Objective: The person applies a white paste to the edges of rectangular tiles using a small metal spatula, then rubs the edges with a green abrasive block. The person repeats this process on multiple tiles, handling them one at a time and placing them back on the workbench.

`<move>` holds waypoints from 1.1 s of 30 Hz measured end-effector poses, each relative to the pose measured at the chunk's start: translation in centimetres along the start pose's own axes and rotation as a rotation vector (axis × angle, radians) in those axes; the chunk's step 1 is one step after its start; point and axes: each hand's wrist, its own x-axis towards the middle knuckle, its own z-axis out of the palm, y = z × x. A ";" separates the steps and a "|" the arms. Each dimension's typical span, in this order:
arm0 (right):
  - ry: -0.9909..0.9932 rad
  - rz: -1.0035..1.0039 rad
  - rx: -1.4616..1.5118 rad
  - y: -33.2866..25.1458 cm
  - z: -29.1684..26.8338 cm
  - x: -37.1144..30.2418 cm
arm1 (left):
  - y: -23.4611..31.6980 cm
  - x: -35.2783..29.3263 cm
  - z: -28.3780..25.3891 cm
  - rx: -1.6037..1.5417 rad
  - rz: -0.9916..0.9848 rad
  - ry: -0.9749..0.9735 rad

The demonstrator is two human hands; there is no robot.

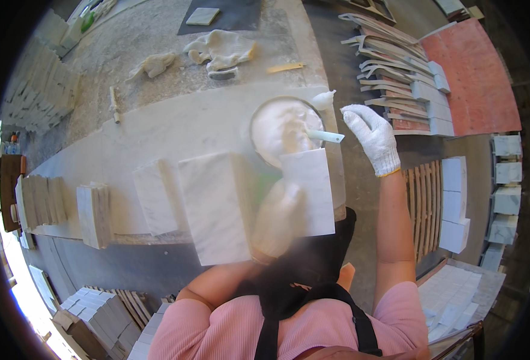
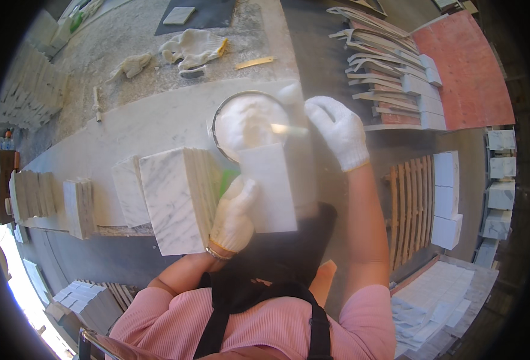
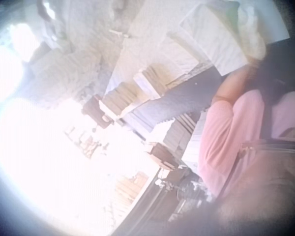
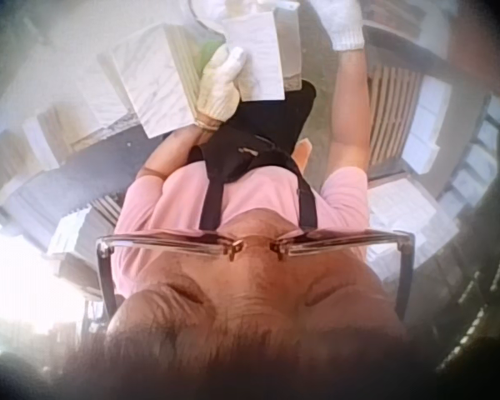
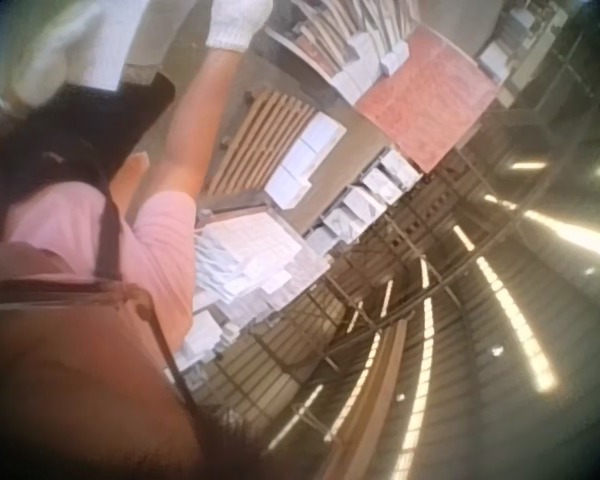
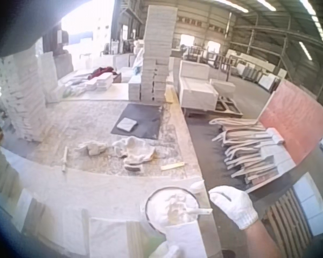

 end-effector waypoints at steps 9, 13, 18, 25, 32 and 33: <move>-0.127 -0.025 -0.092 -3.3 1.5 -2.4 | -0.7 0.1 -0.2 0.079 0.140 -0.058; -0.082 0.016 -0.086 -4.2 0.4 -2.7 | -0.5 0.0 -0.2 0.155 0.135 -0.043; -0.120 -0.074 0.008 -3.5 1.0 -2.0 | -0.1 -0.1 0.4 0.158 0.178 0.021; -0.181 0.058 0.241 -2.6 2.1 -1.5 | 0.8 -0.7 0.5 0.195 0.076 -0.004; -0.168 0.147 0.306 -4.9 -1.1 -3.4 | 0.2 -0.4 0.4 0.194 0.114 -0.027; -0.168 0.146 0.314 -5.2 -1.4 -3.8 | 0.1 -0.3 0.3 0.227 0.125 -0.031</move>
